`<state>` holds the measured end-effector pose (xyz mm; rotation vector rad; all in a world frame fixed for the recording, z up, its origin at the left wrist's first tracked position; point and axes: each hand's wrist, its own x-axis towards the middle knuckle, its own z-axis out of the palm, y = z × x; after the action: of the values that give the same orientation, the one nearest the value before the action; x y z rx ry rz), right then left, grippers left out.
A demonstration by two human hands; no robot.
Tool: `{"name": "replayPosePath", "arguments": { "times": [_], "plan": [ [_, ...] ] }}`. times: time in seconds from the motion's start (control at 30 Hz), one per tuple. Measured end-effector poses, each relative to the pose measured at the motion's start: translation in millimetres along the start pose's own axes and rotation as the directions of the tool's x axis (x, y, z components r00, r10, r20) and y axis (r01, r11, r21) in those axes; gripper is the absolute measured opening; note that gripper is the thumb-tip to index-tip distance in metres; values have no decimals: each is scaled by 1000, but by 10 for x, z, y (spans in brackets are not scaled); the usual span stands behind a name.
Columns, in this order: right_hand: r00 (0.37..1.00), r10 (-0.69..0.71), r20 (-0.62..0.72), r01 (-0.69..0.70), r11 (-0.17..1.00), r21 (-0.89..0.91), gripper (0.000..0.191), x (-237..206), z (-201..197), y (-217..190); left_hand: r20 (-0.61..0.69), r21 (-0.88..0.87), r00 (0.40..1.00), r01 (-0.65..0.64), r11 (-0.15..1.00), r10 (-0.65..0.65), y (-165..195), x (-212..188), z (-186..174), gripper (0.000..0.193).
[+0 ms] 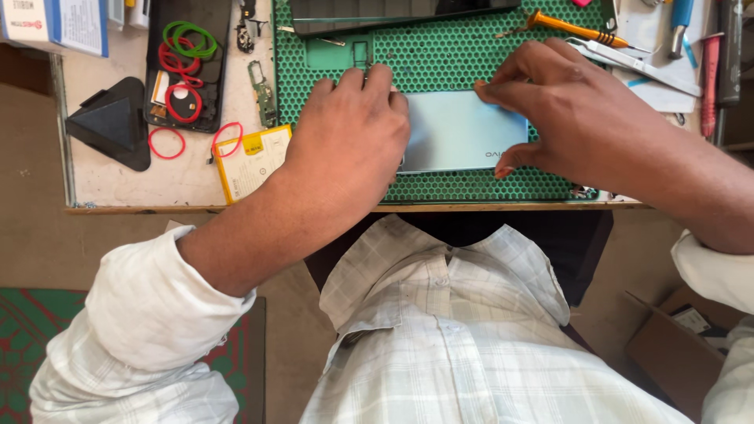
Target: The person uses a green screwdriver to remove screws from a disassembled smartphone, then applies glue from a tube to the phone's internal frame. The person secures the phone with rubber bands and inspects the assembly.
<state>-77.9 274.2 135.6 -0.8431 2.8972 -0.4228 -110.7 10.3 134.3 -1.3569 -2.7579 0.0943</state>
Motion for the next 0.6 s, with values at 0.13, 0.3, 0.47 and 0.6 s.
{"name": "replayPosePath", "arguments": {
  "times": [0.13, 0.3, 0.47, 0.6],
  "plan": [
    [1000, -30, 7, 31, 994, -108, 82, -8, 57, 43, -69, -124, 997, -25, 992, 16, -4, -92, 38, 58],
    [992, -124, 24, 127, 969, -210, 71, -59, 70, -21, -296, -85, 949, -137, 987, 107, -12, -320, 147, 64],
    [966, -244, -83, 199, 910, -363, 58, -221, 142, -192, -149, 252, 945, -248, 935, 291, -92, -329, 309, 51],
    [944, -302, -129, 216, 866, -452, 53, -200, 188, -238, -177, 239, 930, -278, 930, 323, -169, -293, 322, 50]
  ]
}}
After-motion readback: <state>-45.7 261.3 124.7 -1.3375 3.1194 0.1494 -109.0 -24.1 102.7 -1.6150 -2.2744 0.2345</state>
